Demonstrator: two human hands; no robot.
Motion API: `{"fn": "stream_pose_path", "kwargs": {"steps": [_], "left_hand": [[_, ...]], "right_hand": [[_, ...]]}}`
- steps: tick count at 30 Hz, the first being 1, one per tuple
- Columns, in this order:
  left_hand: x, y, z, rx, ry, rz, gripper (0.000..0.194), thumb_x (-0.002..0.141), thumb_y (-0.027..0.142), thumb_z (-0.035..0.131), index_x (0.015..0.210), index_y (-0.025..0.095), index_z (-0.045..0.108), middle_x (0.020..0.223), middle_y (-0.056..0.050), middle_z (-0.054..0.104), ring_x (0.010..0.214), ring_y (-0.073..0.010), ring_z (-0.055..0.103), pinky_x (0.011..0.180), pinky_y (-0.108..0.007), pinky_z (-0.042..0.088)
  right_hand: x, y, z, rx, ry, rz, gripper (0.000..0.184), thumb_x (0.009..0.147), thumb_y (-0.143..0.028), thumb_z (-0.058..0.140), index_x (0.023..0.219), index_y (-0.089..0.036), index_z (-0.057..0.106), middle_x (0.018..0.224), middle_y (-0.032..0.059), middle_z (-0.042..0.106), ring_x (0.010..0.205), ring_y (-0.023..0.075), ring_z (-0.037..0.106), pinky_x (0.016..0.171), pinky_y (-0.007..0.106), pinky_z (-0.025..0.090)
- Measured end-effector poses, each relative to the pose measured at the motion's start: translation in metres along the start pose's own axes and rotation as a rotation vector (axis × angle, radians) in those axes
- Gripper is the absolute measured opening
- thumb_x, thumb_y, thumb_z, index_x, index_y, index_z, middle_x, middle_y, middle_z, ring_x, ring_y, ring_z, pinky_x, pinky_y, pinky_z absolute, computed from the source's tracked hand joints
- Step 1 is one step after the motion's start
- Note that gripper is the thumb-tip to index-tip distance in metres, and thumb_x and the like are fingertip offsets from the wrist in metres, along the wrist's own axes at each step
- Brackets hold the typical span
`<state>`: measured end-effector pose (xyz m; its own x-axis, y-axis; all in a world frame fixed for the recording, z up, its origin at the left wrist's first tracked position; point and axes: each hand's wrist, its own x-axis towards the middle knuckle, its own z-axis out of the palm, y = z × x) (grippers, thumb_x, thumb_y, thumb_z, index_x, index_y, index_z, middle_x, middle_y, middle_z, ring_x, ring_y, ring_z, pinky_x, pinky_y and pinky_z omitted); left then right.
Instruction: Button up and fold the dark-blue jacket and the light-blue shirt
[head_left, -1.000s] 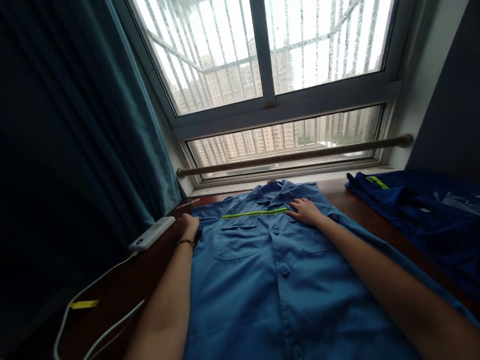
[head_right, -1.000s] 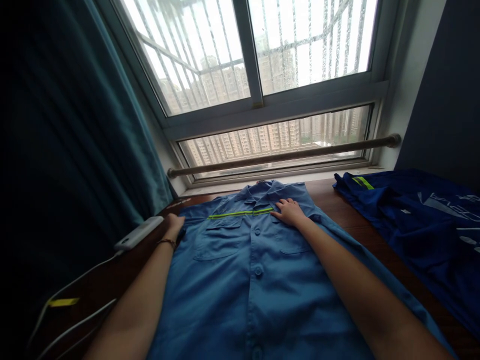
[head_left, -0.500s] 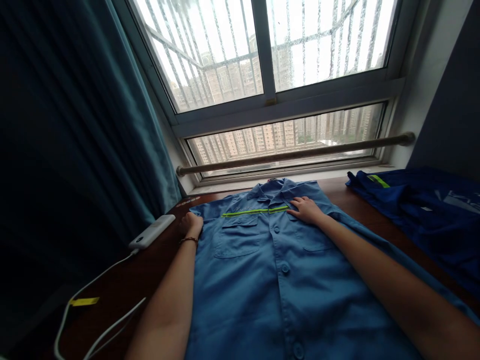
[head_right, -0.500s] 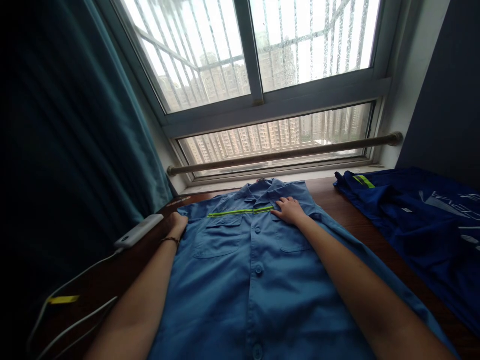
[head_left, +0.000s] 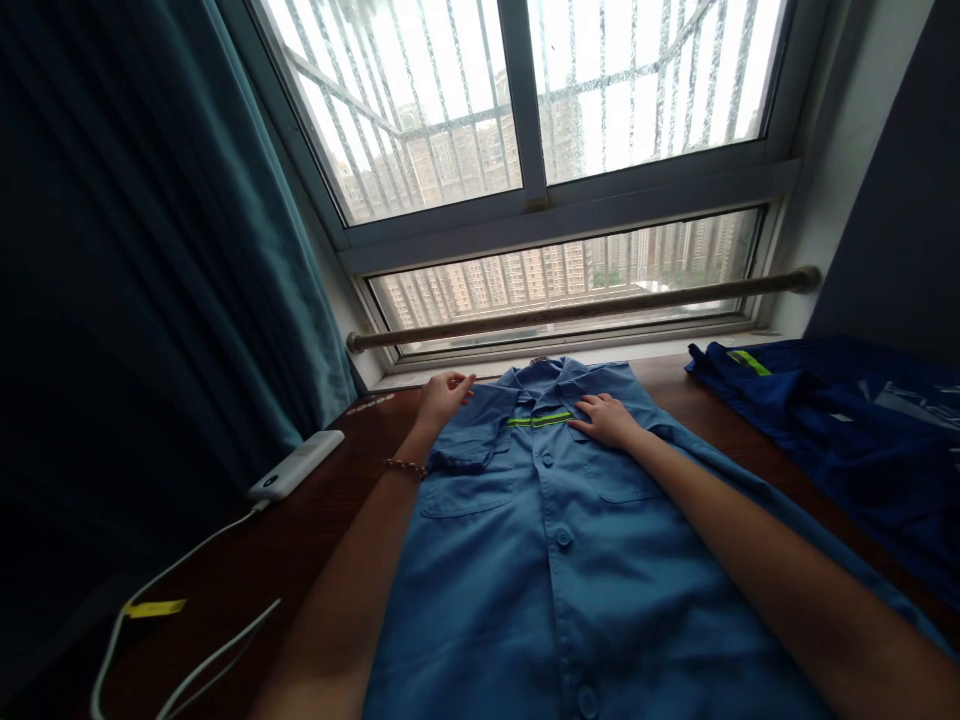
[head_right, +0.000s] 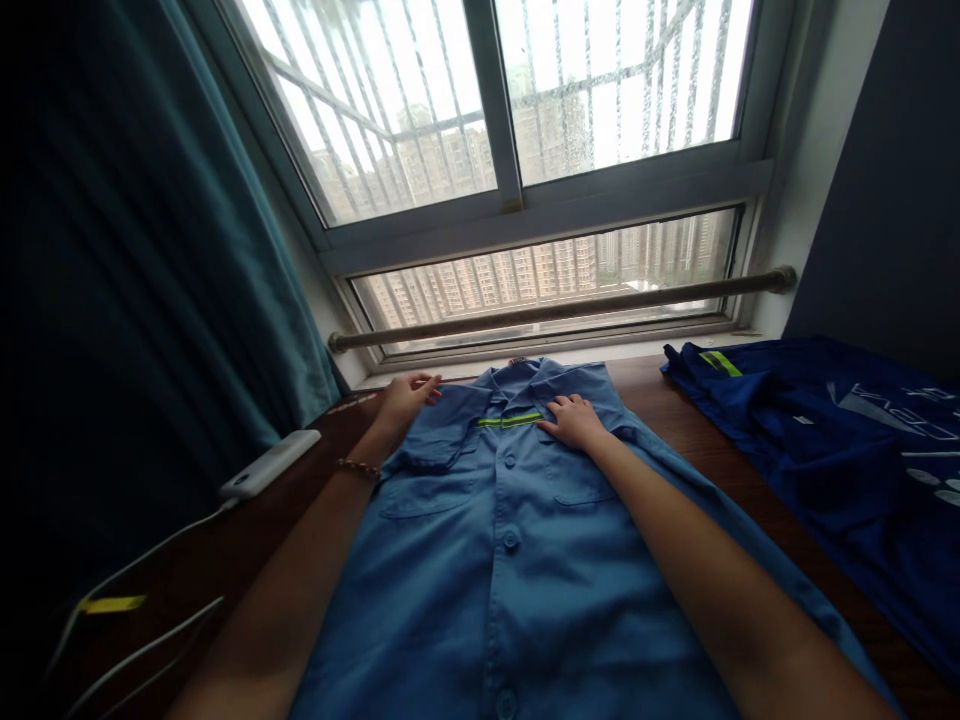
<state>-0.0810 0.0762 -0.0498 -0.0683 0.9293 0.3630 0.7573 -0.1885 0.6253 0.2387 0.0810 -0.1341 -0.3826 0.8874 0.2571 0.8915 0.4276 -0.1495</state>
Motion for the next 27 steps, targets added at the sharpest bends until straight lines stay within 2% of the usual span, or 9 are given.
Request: {"fn": "stream_pose_path", "kwargs": {"steps": [3,5,7,9,12,21,27], "left_hand": [[-0.003,-0.008,0.007,0.237,0.070,0.003,0.050,0.086,0.049,0.028,0.106,0.012,0.054,0.098,-0.012,0.064,0.083,-0.0190,0.062,0.072,-0.028,0.046],[-0.009,-0.016,0.018,0.377,-0.006,0.018,0.047,0.087,0.045,0.028,0.112,0.013,0.052,0.111,-0.013,0.060,0.099,-0.0200,0.057,0.083,-0.029,0.042],[-0.018,-0.025,0.033,0.431,-0.102,0.029,0.045,0.085,0.044,0.035,0.116,0.015,0.051,0.121,-0.013,0.054,0.111,-0.0216,0.049,0.091,-0.031,0.037],[-0.028,-0.034,0.048,0.462,-0.163,0.030,0.046,0.083,0.046,0.041,0.117,0.018,0.050,0.128,-0.011,0.048,0.119,-0.0244,0.041,0.097,-0.037,0.031],[-0.035,-0.043,0.063,0.512,-0.207,0.019,0.048,0.084,0.048,0.036,0.121,0.020,0.047,0.134,-0.011,0.040,0.125,-0.0276,0.033,0.100,-0.045,0.024],[-0.032,-0.047,0.064,0.586,-0.222,0.022,0.051,0.085,0.050,0.030,0.124,0.019,0.043,0.135,-0.013,0.038,0.125,-0.0261,0.031,0.099,-0.045,0.023],[-0.033,-0.046,0.064,0.602,-0.211,0.021,0.049,0.085,0.049,0.031,0.122,0.020,0.045,0.134,-0.012,0.040,0.124,-0.0250,0.033,0.099,-0.042,0.025]], "right_hand": [[0.000,0.000,0.000,0.002,0.000,0.000,0.057,0.083,-0.059,0.038,0.123,-0.020,0.050,0.126,0.0091,0.046,0.114,0.0279,0.036,0.093,0.037,0.030],[0.000,-0.001,-0.001,0.001,-0.005,0.005,0.057,0.082,-0.059,0.038,0.123,-0.020,0.050,0.126,0.0091,0.046,0.114,0.0282,0.036,0.092,0.037,0.030],[0.000,-0.001,-0.001,-0.001,-0.007,0.007,0.056,0.082,-0.059,0.039,0.122,-0.021,0.050,0.126,0.0088,0.046,0.114,0.0284,0.036,0.092,0.037,0.031],[0.000,0.000,0.000,-0.002,-0.004,0.004,0.056,0.082,-0.058,0.039,0.122,-0.021,0.050,0.126,0.0087,0.046,0.113,0.0284,0.037,0.091,0.037,0.031],[0.001,0.000,0.001,-0.006,0.005,0.000,0.056,0.083,-0.058,0.039,0.122,-0.021,0.050,0.126,0.0089,0.046,0.113,0.0284,0.037,0.091,0.037,0.031],[0.000,-0.002,0.000,-0.015,0.013,-0.008,0.052,0.084,-0.056,0.038,0.120,-0.021,0.052,0.124,0.0083,0.048,0.112,0.0273,0.038,0.091,0.036,0.032],[0.000,-0.005,-0.003,-0.030,0.039,-0.012,0.041,0.085,-0.046,0.043,0.114,-0.019,0.056,0.116,0.0082,0.053,0.107,0.0245,0.042,0.090,0.032,0.033]]}}
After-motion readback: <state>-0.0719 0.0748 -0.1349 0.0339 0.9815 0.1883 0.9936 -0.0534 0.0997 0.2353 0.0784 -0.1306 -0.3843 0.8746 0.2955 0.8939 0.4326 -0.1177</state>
